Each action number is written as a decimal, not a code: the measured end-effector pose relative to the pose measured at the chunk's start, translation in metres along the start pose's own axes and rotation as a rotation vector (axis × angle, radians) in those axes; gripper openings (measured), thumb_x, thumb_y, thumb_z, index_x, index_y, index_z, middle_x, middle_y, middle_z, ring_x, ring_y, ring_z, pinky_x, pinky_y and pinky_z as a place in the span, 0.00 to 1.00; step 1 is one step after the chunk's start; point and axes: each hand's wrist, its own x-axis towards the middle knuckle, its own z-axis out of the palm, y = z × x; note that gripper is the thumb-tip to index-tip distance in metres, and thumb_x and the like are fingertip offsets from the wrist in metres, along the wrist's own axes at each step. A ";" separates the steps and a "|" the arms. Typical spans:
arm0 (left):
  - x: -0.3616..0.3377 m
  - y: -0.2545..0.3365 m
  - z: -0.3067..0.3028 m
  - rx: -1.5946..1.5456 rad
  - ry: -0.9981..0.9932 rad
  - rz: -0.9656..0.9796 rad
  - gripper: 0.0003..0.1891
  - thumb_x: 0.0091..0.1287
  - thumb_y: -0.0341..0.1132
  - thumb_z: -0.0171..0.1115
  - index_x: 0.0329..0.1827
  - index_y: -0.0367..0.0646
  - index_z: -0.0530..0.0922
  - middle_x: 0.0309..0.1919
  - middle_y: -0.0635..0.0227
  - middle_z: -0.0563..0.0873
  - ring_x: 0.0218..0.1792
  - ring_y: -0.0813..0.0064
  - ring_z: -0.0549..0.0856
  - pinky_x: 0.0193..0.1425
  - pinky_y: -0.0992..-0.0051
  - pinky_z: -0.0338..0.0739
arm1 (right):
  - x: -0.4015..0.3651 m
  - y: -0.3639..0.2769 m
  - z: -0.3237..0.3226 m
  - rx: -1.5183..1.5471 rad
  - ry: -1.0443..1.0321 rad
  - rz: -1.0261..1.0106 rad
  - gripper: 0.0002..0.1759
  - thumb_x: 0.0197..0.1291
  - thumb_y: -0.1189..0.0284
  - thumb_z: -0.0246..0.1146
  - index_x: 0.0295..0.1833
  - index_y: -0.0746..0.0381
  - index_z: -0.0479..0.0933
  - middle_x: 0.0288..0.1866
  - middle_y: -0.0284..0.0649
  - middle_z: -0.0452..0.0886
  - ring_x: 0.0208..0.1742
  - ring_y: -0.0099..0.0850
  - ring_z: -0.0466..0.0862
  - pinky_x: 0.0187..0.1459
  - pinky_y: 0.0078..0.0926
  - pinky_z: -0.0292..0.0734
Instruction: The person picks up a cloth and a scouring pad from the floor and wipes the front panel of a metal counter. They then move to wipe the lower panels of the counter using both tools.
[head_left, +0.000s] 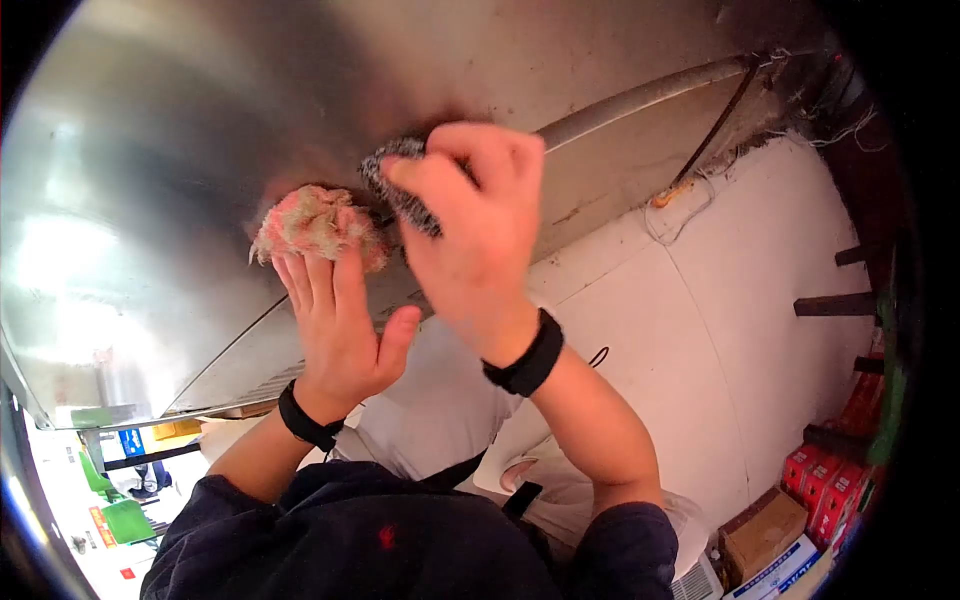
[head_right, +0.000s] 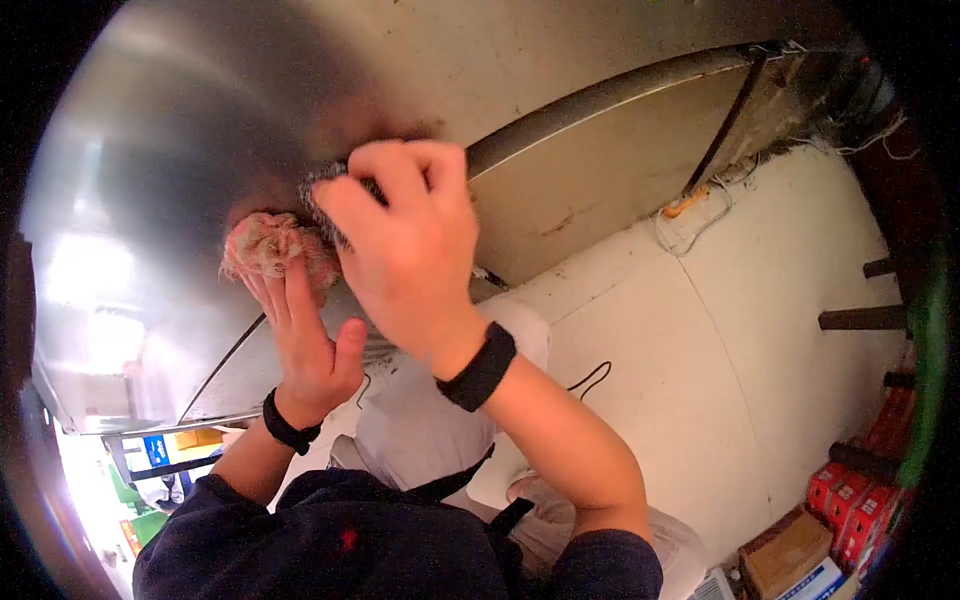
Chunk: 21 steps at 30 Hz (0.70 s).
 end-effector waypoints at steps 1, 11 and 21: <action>0.002 0.001 -0.001 0.000 0.000 0.003 0.45 0.72 0.54 0.61 0.78 0.23 0.59 0.79 0.33 0.59 0.77 0.24 0.55 0.80 0.31 0.37 | 0.014 0.004 -0.006 -0.041 0.024 -0.010 0.19 0.40 0.82 0.71 0.41 0.53 0.86 0.44 0.39 0.81 0.54 0.45 0.77 0.54 0.43 0.72; 0.016 0.006 -0.006 -0.055 0.046 0.080 0.42 0.72 0.52 0.61 0.77 0.25 0.62 0.73 0.32 0.64 0.75 0.26 0.58 0.81 0.33 0.39 | 0.040 0.000 -0.019 -0.106 -0.033 -0.004 0.16 0.42 0.79 0.75 0.40 0.54 0.86 0.44 0.39 0.82 0.55 0.44 0.78 0.57 0.41 0.74; 0.029 0.012 -0.007 -0.097 0.064 0.085 0.41 0.72 0.53 0.60 0.76 0.25 0.63 0.74 0.32 0.64 0.76 0.27 0.59 0.80 0.32 0.40 | 0.050 0.011 -0.019 -0.139 0.053 -0.087 0.16 0.43 0.81 0.74 0.40 0.54 0.85 0.43 0.40 0.81 0.53 0.43 0.77 0.56 0.43 0.72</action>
